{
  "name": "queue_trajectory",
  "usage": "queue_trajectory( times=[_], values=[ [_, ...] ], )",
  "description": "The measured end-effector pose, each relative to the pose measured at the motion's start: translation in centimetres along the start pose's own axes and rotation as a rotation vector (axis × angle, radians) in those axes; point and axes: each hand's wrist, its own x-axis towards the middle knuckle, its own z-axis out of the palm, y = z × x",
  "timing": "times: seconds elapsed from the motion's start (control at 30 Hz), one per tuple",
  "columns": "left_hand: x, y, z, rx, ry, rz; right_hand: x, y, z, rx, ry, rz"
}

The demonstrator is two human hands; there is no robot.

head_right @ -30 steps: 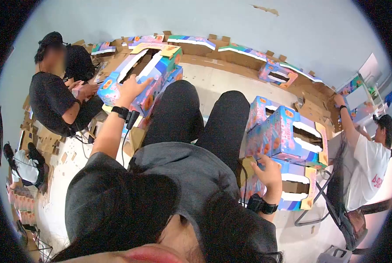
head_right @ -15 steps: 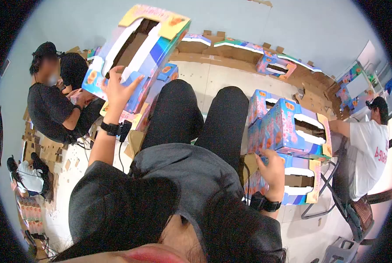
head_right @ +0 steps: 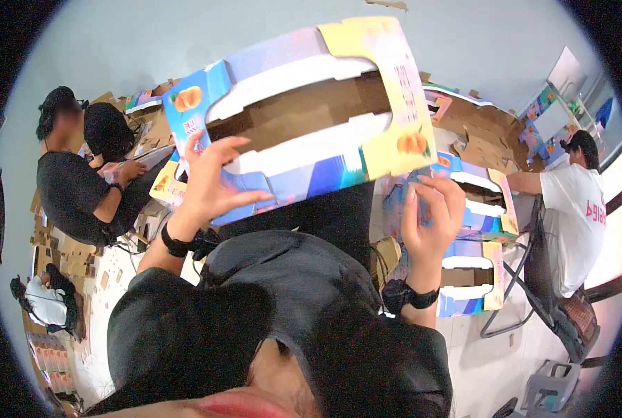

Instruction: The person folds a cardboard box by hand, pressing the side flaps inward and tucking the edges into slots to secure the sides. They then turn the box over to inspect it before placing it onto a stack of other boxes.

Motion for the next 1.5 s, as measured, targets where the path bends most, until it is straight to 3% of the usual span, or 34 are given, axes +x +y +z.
queue_trajectory(
  times=[0.13,0.23,0.37,0.57,0.7,0.8,0.97,1.1,1.2,1.37,1.5],
  values=[
    [-0.4,-0.8,2.7,-0.009,0.019,0.14,1.6,-0.8,2.3,0.047,-0.117,-0.017],
    [-0.6,-0.7,2.6,-0.018,-0.04,0.132,0.7,-0.4,5.1,0.042,-0.288,-0.114],
    [-1.1,-0.6,2.4,-0.026,-0.063,0.162,-1.9,0.2,7.7,-0.094,-0.322,-0.158],
    [-2.3,0.3,2.6,0.017,0.03,0.259,-2.9,-1.4,6.5,-0.274,-0.398,-0.148],
    [-3.2,0.9,3.1,0.065,0.029,0.247,-1.4,-2.9,4.0,-0.048,-0.595,-0.058],
    [-3.8,1.9,3.4,0.084,0.029,0.203,1.8,-4.0,1.8,0.005,-0.473,-0.091],
    [-5.6,2.6,4.4,0.135,0.056,0.241,6.2,-3.6,1.5,-0.016,-0.053,-0.187],
    [-7.8,2.8,5.4,0.257,0.122,0.326,7.6,-2.8,2.3,-0.133,0.082,-0.184],
    [-8.3,2.6,5.6,0.28,0.157,0.381,7.3,-1.6,2.1,-0.307,-0.059,-0.205],
    [-6.4,1.6,5.9,0.135,0.236,0.381,5.2,-1.8,2.1,-0.335,0.087,-0.097],
    [-4.4,1.7,5.1,-0.13,0.355,0.5,3.7,-1.9,1.3,-0.418,0.16,-0.027]
  ],
)
